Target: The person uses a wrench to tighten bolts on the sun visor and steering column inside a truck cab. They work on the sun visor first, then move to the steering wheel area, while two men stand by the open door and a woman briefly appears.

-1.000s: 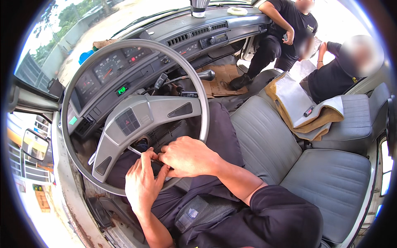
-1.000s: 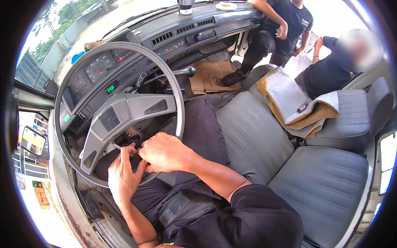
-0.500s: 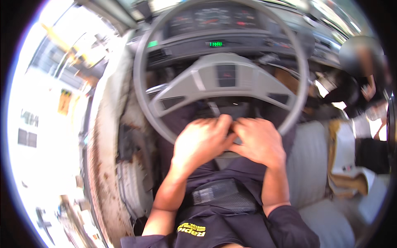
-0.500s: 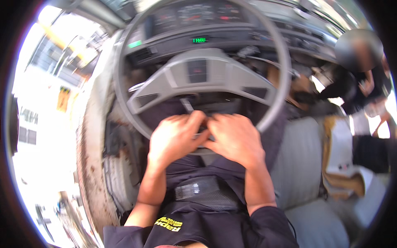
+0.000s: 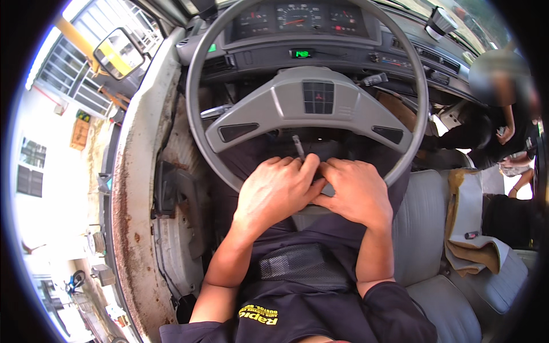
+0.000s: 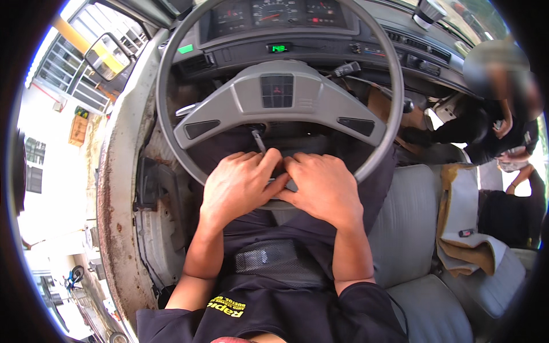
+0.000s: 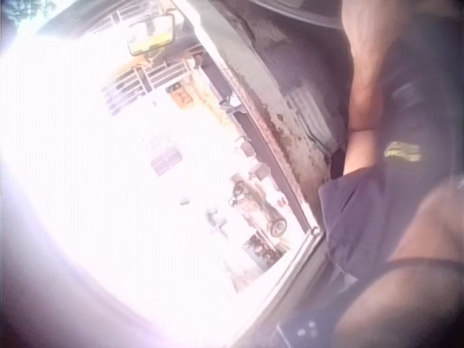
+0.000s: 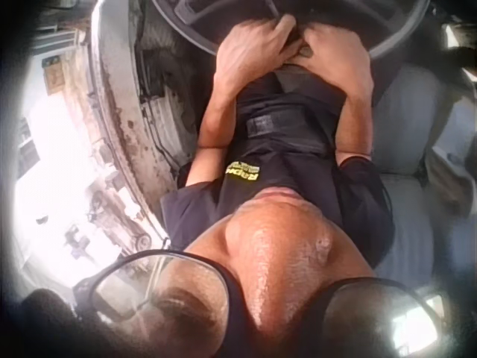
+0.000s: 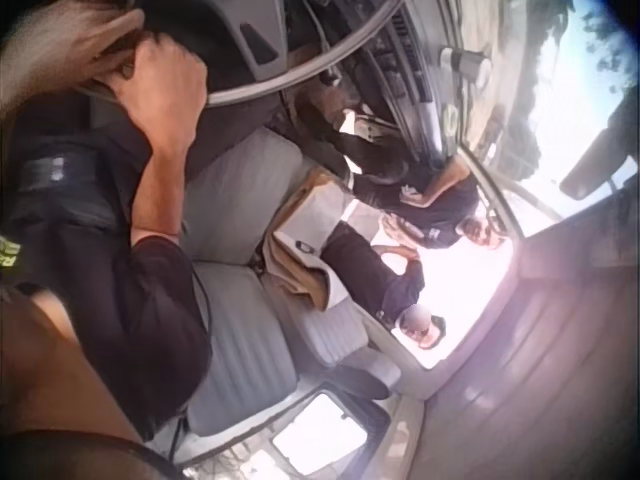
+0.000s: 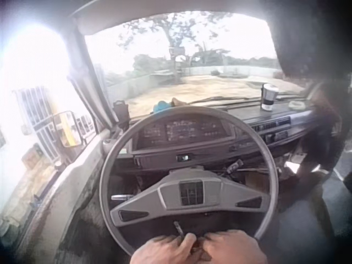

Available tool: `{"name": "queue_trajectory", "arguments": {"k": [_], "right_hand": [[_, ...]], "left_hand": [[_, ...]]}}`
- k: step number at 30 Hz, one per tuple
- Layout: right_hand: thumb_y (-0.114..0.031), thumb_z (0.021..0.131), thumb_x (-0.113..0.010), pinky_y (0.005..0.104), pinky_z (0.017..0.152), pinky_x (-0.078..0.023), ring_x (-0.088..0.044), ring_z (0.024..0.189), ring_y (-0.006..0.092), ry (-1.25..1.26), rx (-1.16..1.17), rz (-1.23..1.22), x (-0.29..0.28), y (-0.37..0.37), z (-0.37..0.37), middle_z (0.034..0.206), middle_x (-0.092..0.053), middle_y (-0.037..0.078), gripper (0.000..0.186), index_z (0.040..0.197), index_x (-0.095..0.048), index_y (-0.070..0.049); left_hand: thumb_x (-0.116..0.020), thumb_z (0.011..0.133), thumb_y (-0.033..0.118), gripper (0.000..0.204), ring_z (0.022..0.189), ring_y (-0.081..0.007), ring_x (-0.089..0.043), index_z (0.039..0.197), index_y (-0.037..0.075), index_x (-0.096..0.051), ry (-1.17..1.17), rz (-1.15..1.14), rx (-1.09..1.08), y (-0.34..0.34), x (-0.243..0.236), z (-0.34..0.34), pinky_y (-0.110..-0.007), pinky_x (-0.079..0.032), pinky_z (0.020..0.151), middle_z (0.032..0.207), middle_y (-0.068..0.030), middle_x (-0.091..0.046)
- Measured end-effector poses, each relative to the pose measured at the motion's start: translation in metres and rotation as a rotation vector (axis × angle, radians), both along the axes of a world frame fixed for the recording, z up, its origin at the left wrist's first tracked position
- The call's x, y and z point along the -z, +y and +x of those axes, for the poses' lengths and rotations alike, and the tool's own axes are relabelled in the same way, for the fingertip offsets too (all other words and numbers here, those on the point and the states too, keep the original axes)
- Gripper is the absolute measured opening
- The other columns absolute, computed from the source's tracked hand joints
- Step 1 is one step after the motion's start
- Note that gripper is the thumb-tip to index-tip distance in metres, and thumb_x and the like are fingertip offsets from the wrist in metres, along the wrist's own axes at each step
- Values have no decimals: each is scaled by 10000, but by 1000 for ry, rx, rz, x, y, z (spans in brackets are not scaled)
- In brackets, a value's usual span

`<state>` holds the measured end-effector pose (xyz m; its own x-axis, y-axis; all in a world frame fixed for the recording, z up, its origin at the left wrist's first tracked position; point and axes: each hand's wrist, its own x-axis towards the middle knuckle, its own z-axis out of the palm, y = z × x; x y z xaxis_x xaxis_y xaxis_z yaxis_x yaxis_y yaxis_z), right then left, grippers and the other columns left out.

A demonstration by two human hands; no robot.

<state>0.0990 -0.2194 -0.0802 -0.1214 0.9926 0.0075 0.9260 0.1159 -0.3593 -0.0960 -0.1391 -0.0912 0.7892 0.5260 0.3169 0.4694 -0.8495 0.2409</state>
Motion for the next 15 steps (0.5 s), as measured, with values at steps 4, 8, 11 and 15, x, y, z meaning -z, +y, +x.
{"name": "queue_trajectory", "arguments": {"k": [4,8,11,15], "right_hand": [[-432,927,-881,465,903,-653,-823,957,338,-32,8,-1,-1,-1,-1,1010,-805,109,425,1096,-800,-50],[-437,931,-880,458,913,-654,-825,957,328,-31,10,-14,0,-1,0,1010,-812,106,429,1103,-796,-54],[-446,932,-880,461,911,-649,-824,961,330,-35,10,-38,-1,1,-1,1001,-814,108,441,1106,-792,-51],[-450,936,-874,472,894,-646,-822,961,337,-41,7,-1,2,0,1,1002,-815,114,438,1103,-796,-52]], "left_hand": [[-811,1050,361,346,786,-337,-785,1069,78,-613,-2,-9,0,0,1,1,-438,-625,786,792,-108,-736],[-806,1054,358,337,788,-337,-788,1073,81,-615,-8,-7,7,0,2,1,-438,-624,782,797,-107,-736],[-803,1057,360,336,784,-336,-787,1076,80,-617,-10,-6,-2,0,1,0,-437,-625,784,795,-108,-739],[-746,1092,345,309,771,-292,-796,1037,74,-610,0,43,21,1,1,1,-414,-622,764,770,-103,-747]]}}
